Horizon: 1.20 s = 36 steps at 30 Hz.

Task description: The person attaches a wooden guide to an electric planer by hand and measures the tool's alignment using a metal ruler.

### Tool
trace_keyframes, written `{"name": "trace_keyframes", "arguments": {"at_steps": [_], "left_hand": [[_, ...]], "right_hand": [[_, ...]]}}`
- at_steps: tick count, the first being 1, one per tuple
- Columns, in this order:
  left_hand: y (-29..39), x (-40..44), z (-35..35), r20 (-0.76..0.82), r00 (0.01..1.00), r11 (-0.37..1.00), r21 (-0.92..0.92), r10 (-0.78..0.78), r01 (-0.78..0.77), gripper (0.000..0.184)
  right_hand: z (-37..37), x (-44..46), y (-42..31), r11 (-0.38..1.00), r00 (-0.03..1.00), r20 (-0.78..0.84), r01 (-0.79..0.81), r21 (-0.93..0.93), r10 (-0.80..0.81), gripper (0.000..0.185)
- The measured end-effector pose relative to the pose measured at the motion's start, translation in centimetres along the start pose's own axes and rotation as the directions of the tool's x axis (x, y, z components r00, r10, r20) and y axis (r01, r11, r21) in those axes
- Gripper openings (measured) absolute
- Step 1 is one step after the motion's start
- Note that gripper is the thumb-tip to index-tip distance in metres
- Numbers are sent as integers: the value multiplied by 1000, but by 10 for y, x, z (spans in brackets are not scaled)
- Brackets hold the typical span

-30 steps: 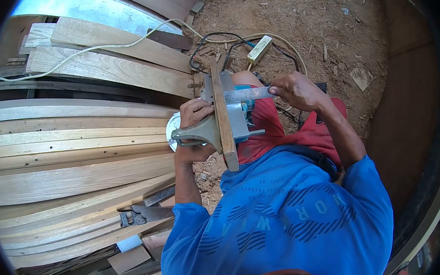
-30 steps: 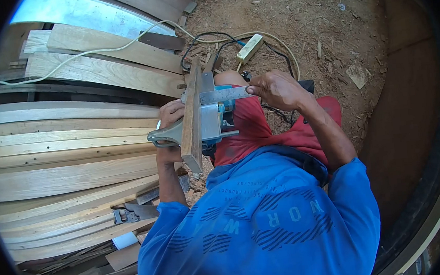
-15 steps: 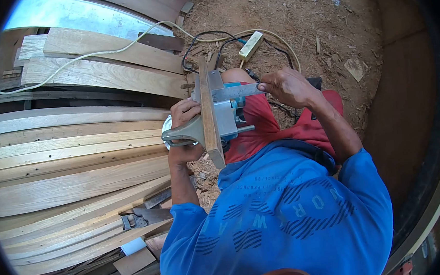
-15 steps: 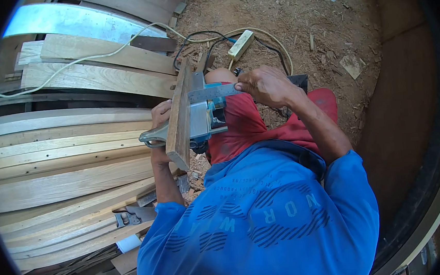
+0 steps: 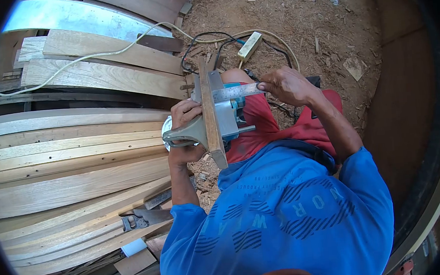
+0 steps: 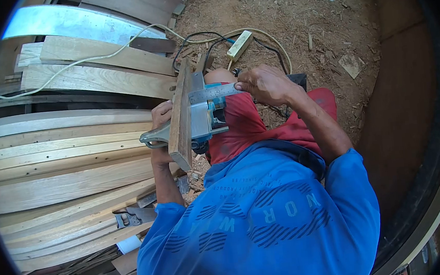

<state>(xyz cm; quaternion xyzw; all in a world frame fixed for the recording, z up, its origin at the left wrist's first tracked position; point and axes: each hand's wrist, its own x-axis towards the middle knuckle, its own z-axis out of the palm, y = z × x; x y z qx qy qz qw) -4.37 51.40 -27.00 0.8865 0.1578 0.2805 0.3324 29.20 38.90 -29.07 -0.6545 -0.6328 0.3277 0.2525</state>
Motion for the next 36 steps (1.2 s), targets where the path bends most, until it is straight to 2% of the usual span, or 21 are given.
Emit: {"name": "trace_keyframes", "arguments": {"at_steps": [16,36], "left_hand": [[-3,0,0,0,1000,999,47,20,-20,71],[-5,-3,-1,19,1000,1000,4,25,-25,75]], "right_hand": [[-1,0,-3,1000,1000,10,8,-20,-8,38],[-2,-1,-5,1000,1000,23,-4,8,4,36]]}}
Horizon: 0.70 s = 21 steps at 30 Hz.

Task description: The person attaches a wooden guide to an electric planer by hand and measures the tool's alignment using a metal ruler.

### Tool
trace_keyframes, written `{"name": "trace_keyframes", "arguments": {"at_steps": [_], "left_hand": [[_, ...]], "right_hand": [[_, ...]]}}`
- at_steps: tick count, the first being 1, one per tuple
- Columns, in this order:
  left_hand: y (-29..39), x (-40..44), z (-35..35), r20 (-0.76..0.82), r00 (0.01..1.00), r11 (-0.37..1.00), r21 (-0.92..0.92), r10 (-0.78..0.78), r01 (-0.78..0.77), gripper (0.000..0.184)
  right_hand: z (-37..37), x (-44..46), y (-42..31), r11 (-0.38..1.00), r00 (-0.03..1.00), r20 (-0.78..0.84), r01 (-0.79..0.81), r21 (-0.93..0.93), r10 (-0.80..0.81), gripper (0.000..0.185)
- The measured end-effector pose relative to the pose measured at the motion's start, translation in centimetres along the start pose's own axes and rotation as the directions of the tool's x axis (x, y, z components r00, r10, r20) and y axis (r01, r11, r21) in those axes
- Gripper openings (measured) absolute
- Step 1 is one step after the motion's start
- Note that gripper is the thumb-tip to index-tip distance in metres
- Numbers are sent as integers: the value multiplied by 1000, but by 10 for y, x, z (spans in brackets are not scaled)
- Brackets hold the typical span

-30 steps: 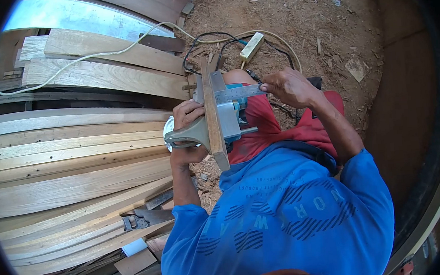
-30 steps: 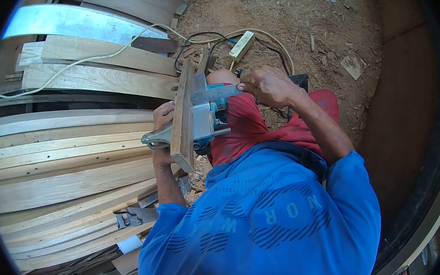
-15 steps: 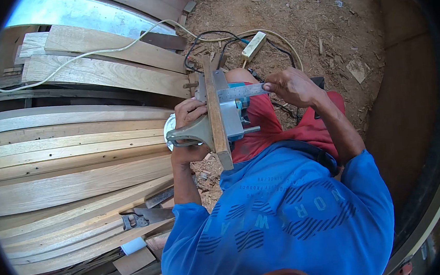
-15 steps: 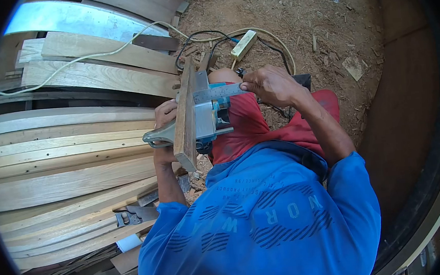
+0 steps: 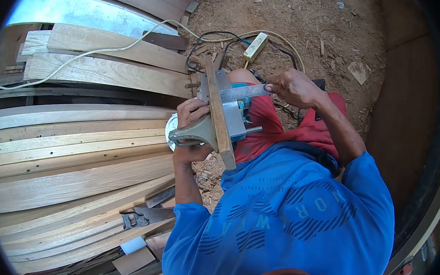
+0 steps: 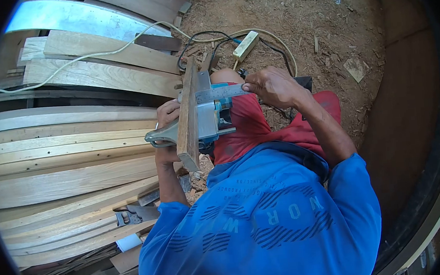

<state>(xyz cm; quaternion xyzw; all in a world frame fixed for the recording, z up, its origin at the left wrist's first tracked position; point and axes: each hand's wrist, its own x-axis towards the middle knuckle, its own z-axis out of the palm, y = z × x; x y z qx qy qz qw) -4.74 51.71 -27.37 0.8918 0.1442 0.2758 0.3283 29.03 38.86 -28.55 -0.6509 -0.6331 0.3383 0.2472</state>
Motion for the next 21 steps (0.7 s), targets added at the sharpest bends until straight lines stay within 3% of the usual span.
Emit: {"name": "trace_keyframes", "arguments": {"at_steps": [8,11,14,17,20,21], "left_hand": [[-1,0,1,-5,1000,1000,15,10,-10,76],[-1,1,1,-3,1000,1000,19,8,-8,76],[0,1,1,-7,1000,1000,13,-5,5,76],[-2,0,5,-27,1000,1000,15,-1,2,76],[-4,1,4,-23,1000,1000,10,0,1,77],[-3,2,4,-20,1000,1000,9,-8,8,78]], "right_hand": [[1,-1,2,1000,1000,-13,13,-4,-13,35],[1,-4,5,995,993,-93,76,65,-70,27],[-13,-15,-7,959,999,-52,15,282,-1,26],[4,-30,-31,786,990,-108,139,602,-93,37],[18,-34,-50,849,962,-107,271,454,-250,34],[23,-36,-59,841,966,-130,257,476,-222,29]]}}
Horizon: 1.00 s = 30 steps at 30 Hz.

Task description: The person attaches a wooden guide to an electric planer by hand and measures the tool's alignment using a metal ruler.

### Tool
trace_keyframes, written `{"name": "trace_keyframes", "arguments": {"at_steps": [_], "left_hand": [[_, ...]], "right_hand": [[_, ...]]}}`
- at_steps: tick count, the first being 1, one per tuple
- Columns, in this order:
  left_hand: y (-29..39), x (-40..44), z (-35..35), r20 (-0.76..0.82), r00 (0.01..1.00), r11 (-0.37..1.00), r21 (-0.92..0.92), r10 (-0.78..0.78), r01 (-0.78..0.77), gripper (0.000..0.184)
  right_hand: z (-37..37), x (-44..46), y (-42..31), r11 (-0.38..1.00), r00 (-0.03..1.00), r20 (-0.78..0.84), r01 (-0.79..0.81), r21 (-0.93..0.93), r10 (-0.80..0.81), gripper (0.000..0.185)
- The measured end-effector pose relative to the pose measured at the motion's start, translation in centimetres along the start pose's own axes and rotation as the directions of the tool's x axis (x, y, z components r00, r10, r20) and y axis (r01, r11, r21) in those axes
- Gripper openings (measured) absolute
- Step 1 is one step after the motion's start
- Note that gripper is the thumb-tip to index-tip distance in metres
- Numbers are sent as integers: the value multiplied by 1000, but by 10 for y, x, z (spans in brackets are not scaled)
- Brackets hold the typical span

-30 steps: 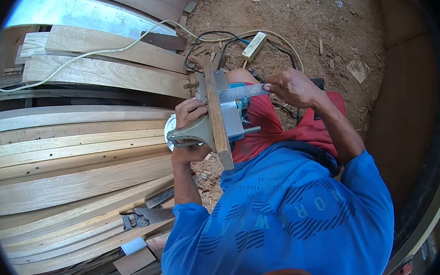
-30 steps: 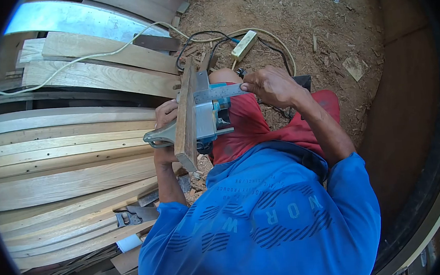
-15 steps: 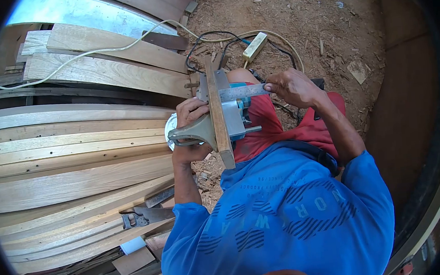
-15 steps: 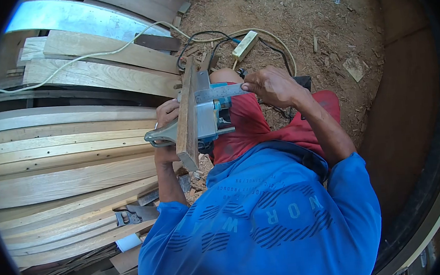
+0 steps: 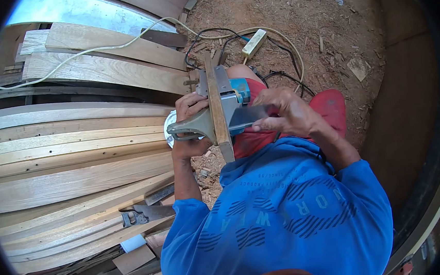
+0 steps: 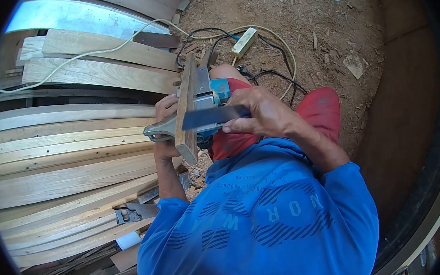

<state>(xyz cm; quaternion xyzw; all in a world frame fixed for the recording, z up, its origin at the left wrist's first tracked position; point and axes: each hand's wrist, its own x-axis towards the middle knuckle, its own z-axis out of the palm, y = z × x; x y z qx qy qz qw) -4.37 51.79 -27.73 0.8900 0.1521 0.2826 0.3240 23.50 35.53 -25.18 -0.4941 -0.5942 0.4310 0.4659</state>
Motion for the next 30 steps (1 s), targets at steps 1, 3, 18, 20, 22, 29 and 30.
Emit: {"name": "trace_keyframes", "arguments": {"at_steps": [1,3,18,20,22,29,30], "left_hand": [[1,1,1,3,1000,1000,-2,-7,7,78],[0,1,0,3,1000,1000,-5,-1,1,79],[0,0,2,-13,1000,1000,3,-2,2,82],[0,0,2,-9,1000,1000,10,-4,4,82],[1,-1,2,-10,1000,1000,14,-12,12,83],[-1,-2,4,-29,999,1000,4,-21,21,84],[-1,-2,4,-32,999,1000,2,-23,23,84]], "right_hand": [[4,1,0,1000,1000,7,-1,-20,1,28],[10,3,3,998,1000,21,1,-57,1,25],[14,9,13,985,990,64,133,-106,-127,20],[14,9,13,981,987,71,153,-123,-145,21],[14,10,13,978,984,81,168,-128,-158,23],[12,14,10,978,980,140,157,-135,-138,25],[12,15,10,978,980,143,155,-140,-135,25]]}}
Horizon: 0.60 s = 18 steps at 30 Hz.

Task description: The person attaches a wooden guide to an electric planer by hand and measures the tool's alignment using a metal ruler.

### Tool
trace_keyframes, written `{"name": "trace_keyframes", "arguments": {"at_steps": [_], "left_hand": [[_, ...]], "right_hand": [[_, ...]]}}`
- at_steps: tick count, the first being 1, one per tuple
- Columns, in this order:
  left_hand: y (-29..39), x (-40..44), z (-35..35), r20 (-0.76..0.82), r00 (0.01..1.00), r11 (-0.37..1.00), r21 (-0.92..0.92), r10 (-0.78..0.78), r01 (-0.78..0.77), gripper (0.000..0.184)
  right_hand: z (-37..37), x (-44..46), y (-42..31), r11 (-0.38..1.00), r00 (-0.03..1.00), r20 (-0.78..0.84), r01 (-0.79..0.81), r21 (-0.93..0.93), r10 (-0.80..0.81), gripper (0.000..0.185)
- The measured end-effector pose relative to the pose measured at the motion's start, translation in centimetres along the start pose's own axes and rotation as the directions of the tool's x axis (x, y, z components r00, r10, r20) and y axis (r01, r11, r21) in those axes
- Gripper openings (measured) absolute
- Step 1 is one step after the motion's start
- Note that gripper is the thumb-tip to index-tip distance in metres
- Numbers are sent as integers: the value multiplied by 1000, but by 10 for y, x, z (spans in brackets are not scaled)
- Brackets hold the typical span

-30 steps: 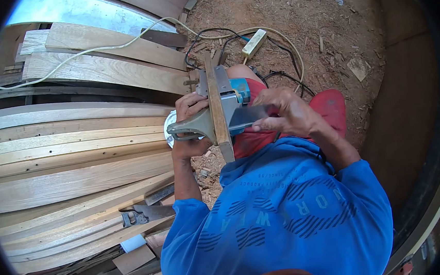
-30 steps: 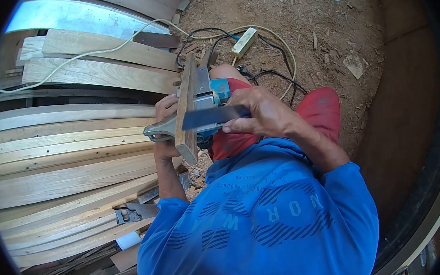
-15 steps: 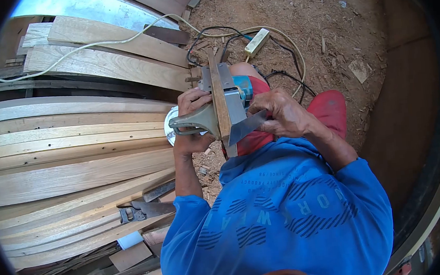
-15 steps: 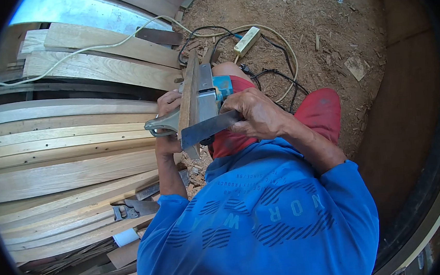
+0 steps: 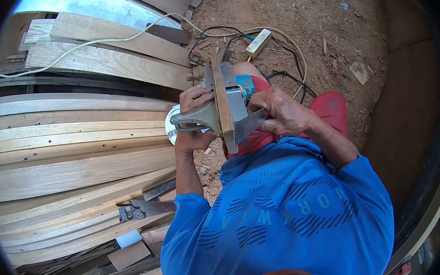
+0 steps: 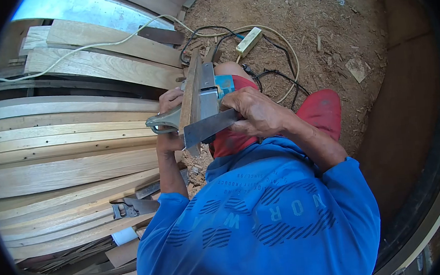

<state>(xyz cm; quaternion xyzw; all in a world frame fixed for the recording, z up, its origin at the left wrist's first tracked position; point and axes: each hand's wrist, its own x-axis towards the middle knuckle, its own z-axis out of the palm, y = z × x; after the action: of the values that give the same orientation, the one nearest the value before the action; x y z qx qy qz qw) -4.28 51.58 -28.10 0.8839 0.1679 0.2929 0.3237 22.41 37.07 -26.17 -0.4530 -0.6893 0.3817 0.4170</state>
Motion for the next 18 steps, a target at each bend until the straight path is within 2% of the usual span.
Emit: {"name": "trace_keyframes", "arguments": {"at_steps": [3,9,12,15,16,18], "left_hand": [[0,0,0,-2,1000,1000,-7,-7,7,83],[-3,4,5,-57,998,999,-38,-27,24,83],[0,15,14,-133,989,991,-125,-61,45,82],[4,32,20,-157,980,979,-186,-118,88,80],[6,37,23,-159,977,976,-190,-139,108,80],[8,45,28,-165,973,971,-202,-159,125,81]], "right_hand": [[-3,0,1,999,999,31,-30,-17,30,27],[-7,4,4,999,999,-35,32,34,-30,22],[-12,7,4,963,985,-101,-113,245,141,15],[-34,10,-14,951,943,-145,-283,126,300,14],[-36,9,-16,961,940,-202,-268,71,277,17],[-42,11,-24,919,900,-191,-373,130,392,15]]}}
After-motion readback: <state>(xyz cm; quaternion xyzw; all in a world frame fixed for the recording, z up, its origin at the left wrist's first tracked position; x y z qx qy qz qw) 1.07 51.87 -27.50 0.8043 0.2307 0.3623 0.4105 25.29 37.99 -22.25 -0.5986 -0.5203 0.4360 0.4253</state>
